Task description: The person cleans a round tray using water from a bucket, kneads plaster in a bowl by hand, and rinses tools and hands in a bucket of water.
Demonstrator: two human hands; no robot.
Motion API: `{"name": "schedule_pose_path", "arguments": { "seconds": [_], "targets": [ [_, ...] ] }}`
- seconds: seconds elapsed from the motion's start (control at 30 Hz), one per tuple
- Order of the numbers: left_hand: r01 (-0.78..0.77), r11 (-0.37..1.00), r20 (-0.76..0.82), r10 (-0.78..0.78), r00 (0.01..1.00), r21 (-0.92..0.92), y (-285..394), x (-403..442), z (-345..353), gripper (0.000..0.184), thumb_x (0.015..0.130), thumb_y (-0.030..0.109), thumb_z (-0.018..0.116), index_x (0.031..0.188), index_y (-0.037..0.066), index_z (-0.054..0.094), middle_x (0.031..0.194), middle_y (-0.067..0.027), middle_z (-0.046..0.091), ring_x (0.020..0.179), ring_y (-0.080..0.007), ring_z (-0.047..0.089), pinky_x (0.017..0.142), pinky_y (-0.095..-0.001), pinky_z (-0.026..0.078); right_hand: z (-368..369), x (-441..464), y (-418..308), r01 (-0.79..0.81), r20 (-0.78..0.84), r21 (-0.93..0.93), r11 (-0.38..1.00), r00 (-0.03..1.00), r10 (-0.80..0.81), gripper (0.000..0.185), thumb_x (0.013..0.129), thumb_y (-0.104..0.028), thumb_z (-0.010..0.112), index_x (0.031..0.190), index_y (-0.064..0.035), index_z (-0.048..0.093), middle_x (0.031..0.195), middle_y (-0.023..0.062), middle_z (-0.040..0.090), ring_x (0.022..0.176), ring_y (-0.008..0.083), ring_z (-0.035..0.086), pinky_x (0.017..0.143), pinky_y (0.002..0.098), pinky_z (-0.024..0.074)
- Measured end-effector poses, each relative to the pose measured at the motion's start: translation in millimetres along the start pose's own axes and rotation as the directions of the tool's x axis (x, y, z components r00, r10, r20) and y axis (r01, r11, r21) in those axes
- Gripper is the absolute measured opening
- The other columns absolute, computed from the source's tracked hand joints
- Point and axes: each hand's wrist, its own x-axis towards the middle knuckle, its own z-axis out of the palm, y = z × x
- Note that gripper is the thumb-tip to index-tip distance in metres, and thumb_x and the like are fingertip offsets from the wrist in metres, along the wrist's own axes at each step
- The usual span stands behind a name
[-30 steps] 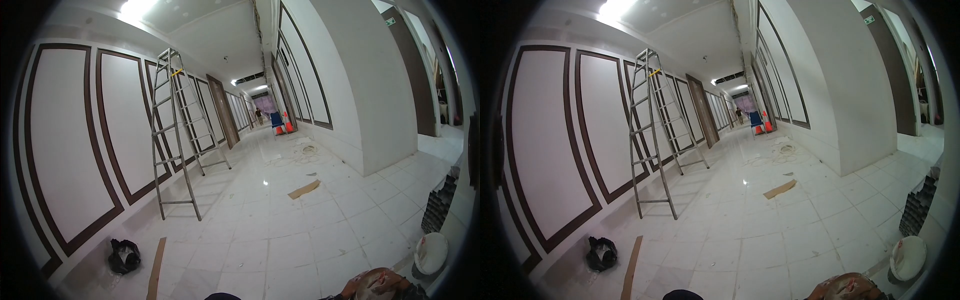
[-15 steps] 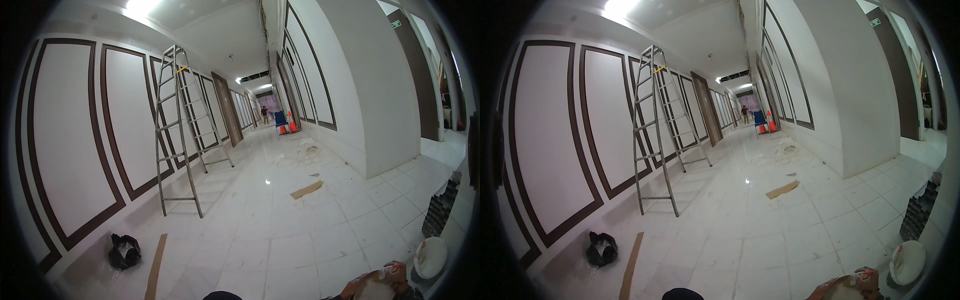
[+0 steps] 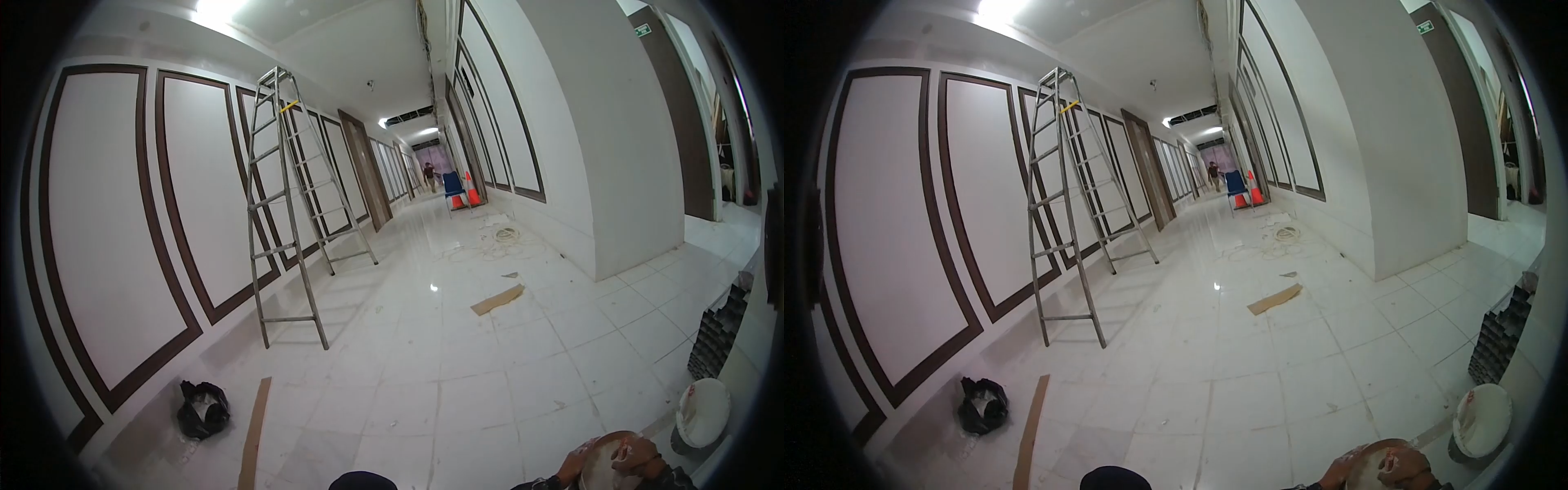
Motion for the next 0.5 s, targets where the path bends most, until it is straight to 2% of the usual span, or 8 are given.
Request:
{"name": "schedule_pose_path", "arguments": {
  "seconds": [0.07,0.17,0.27,0.33,0.4,0.47,0.5],
  "targets": [
    [-0.010,1.000,0.010,0.011,1.000,-0.026,-5,0,1,0.043,0.090,0.033,0.061,0.120,0.002,0.059,0.121,-0.0132,0.060,0.111,-0.0218,0.054,0.097,-0.0357,0.043,-2,2,-23,0.058,0.008,0.155,0.986,0.998,-0.060,0.022,0.065,-0.023,0.070,0.080,-0.0077,0.068,0.073,0.0052,0.066,0.067,0.0201,0.065,0.064,0.0333,0.0524],
    [0.044,0.999,0.034,-0.044,0.998,-0.018,0,-3,4,0.045,0.089,0.034,0.060,0.123,0.003,0.057,0.125,-0.0145,0.057,0.114,-0.0224,0.053,0.100,-0.0355,0.041,-4,4,-51,0.118,-0.075,0.363,0.924,0.992,-0.098,0.020,0.068,-0.019,0.071,0.083,-0.0060,0.068,0.077,0.0058,0.067,0.070,0.0191,0.065,0.066,0.0321,0.0529],
    [0.087,0.995,0.041,-0.089,0.995,0.049,-14,7,-3,0.046,0.093,0.034,0.053,0.127,0.004,0.053,0.129,-0.0142,0.055,0.118,-0.0224,0.050,0.102,-0.0339,0.039,-6,5,-73,0.170,-0.227,0.537,0.826,0.972,-0.052,0.018,0.072,-0.014,0.071,0.086,-0.0042,0.068,0.081,0.0064,0.068,0.073,0.0181,0.065,0.069,0.0309,0.0533],
    [0.105,0.990,0.038,-0.109,0.993,0.099,-26,12,-9,0.046,0.095,0.034,0.048,0.130,0.004,0.051,0.131,-0.0140,0.053,0.120,-0.0225,0.049,0.103,-0.0328,0.037,-4,-1,-70,0.192,-0.334,0.570,0.799,0.943,0.011,0.017,0.074,-0.011,0.071,0.088,-0.0031,0.068,0.083,0.0068,0.069,0.075,0.0174,0.065,0.070,0.0302,0.0536],
    [0.111,0.982,0.038,-0.118,0.992,0.150,-38,18,-14,0.047,0.097,0.034,0.043,0.132,0.004,0.048,0.134,-0.0138,0.051,0.123,-0.0225,0.048,0.105,-0.0317,0.035,22,17,-6,0.131,-0.333,0.450,0.884,0.942,0.030,0.018,0.077,-0.011,0.070,0.092,-0.0012,0.067,0.086,0.0066,0.068,0.077,0.0161,0.064,0.070,0.0287,0.0532],
    [0.107,0.975,0.034,-0.116,0.993,0.194,-56,26,-15,0.047,0.099,0.034,0.039,0.135,0.004,0.046,0.136,-0.0136,0.049,0.126,-0.0225,0.046,0.106,-0.0306,0.033,39,23,27,0.095,-0.305,0.747,0.658,0.928,0.213,0.014,0.076,-0.008,0.069,0.089,-0.0023,0.067,0.086,0.0065,0.067,0.075,0.0160,0.063,0.069,0.0295,0.0534],
    [0.105,0.972,0.032,-0.115,0.993,0.210,-56,27,-13,0.048,0.100,0.034,0.036,0.136,0.004,0.044,0.138,-0.0135,0.048,0.127,-0.0226,0.045,0.107,-0.0301,0.032,45,26,29,0.091,-0.303,0.748,0.658,0.929,0.215,0.014,0.076,-0.008,0.069,0.089,-0.0023,0.067,0.086,0.0065,0.067,0.075,0.0160,0.063,0.069,0.0295,0.0534]
  ]
}}
